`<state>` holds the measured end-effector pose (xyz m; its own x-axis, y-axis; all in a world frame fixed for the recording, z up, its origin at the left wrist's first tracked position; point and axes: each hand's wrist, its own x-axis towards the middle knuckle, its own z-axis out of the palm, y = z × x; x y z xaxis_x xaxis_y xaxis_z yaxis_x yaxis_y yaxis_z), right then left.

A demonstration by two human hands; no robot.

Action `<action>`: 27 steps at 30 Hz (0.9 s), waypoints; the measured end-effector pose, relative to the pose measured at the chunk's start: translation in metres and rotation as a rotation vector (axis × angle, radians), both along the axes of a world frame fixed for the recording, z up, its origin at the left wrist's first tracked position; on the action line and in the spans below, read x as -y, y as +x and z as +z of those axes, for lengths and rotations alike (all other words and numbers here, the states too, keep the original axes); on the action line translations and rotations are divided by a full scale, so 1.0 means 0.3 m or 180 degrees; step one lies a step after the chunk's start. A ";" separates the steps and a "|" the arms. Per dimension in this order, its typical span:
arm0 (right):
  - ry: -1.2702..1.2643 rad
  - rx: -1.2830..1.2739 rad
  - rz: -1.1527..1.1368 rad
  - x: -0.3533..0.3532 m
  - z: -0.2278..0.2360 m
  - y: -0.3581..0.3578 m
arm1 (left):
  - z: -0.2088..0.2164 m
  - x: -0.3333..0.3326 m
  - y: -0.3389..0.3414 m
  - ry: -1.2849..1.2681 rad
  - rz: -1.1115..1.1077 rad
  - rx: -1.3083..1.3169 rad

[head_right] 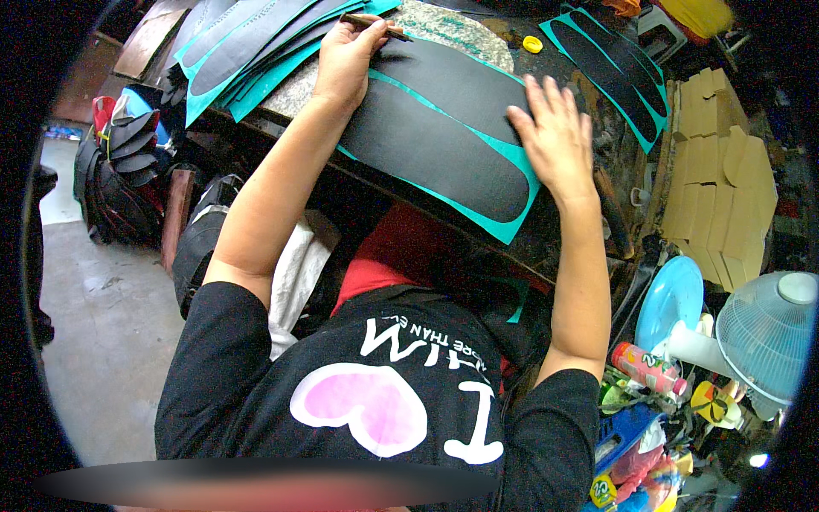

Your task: The person repeatedly hammers a black insole with a teal border on a workbench. They hold the insole with one hand and strike it with a hammer in the other, occasionally repositioning the insole to work different areas.

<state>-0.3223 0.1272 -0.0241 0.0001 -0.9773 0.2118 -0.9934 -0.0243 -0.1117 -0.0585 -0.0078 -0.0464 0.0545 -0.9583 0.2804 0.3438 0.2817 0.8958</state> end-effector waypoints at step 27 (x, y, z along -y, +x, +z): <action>0.0405 0.0033 -0.0944 -0.309 0.070 -0.222 | 0.018 0.302 -0.632 -0.1392 -0.0131 0.4053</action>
<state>-0.3889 0.2199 -0.0029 -0.2902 -0.9530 0.0865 -0.9539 0.2809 -0.1055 -0.2483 -0.0983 -0.0410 -0.4971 -0.7725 0.3951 -0.6386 0.6340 0.4362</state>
